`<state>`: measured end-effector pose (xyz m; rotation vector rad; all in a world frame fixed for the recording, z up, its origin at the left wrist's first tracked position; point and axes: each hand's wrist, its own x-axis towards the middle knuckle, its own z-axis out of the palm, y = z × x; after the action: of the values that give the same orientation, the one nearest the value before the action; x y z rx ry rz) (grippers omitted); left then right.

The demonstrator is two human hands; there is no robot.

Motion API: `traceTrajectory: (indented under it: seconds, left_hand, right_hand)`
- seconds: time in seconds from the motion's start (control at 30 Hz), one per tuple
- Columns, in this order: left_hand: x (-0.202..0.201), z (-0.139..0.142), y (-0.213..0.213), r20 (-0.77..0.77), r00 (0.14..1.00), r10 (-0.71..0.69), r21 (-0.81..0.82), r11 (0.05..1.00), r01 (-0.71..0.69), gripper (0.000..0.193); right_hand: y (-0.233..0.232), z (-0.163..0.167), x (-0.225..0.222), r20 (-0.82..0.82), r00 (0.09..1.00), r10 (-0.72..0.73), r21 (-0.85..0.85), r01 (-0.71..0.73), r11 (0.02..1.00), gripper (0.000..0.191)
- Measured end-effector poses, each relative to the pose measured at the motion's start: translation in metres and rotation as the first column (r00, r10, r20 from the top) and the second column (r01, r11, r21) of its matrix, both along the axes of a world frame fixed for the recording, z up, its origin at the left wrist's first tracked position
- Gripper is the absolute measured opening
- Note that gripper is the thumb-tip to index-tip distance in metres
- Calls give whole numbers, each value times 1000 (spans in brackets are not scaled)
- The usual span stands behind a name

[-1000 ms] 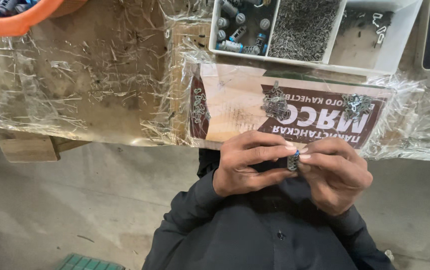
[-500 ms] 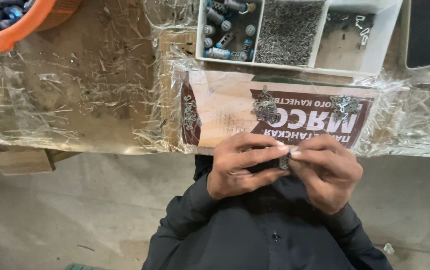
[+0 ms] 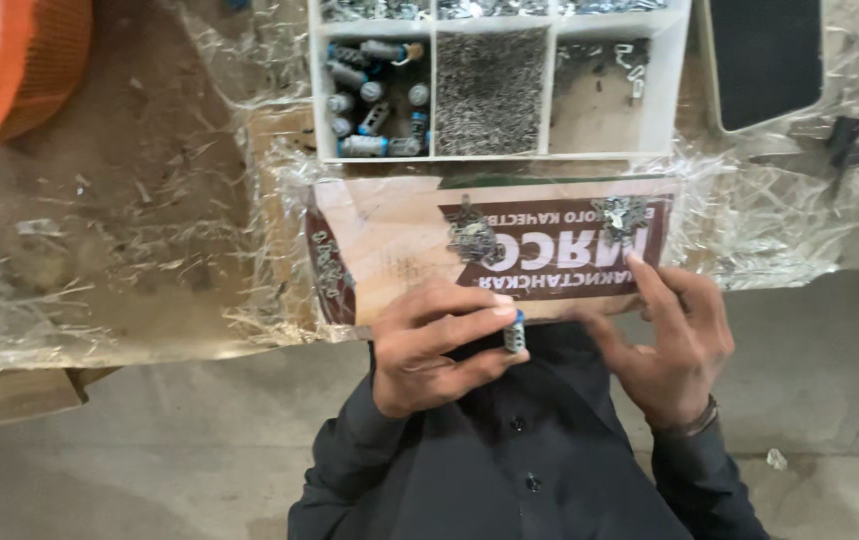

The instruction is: The person picks small metal screw anchors one at a time from an orange basket and places them into compartments of a plastic organizer box on the workbench, occasionally picking pieces from the box or the table surface and returning them to the basket.

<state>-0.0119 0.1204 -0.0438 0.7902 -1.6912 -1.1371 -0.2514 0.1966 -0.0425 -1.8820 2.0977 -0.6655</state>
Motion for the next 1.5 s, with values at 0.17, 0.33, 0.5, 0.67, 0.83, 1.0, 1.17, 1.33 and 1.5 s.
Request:
traceTrajectory:
  seconds: [0.17, 0.33, 0.5, 0.67, 0.83, 1.0, 1.17, 1.33, 1.5]
  left_hand:
    - [-4, 0, -3, 13, 1000, -1, 2, 1000, 1, 40]
    - [-12, 4, -5, -9, 1000, -14, -9, 1000, 14, 40]
    - [-14, 3, -4, 18, 999, -48, -33, 998, 49, 41]
    - [-11, 4, 1, 16, 998, -59, -49, 997, 60, 43]
    - [-6, 9, 7, 59, 998, 3, -45, 999, 0, 44]
    - [-5, 7, 10, 43, 999, 30, -41, 999, -29, 47]
    - [-6, 5, 11, 114, 993, 42, -73, 997, -34, 45]
    - [-11, 6, 8, 102, 994, 25, -67, 998, -18, 42]
    - [-14, 5, 6, 93, 996, 3, -97, 995, 6, 44]
  right_hand:
    - [0, -8, -11, -48, 995, 86, 27, -85, 996, 86]
    - [8, -24, -19, 8, 953, 302, -222, -293, 930, 34]
    - [19, -16, -5, 786, 562, 257, -221, -132, 966, 21]
    - [7, 2, 11, 648, 686, 329, -398, -63, 915, 18]
    - [-12, 10, 27, 575, 740, 350, -367, -148, 918, 21]
    - [-18, 10, 31, 573, 739, 355, -351, -171, 921, 23]
    - [-15, 8, 31, 505, 795, 337, -351, -168, 921, 26]
    - [-13, 12, 26, 500, 798, 338, -330, -185, 926, 28]
    - [-13, 11, 28, 522, 783, 339, -338, -174, 925, 28]
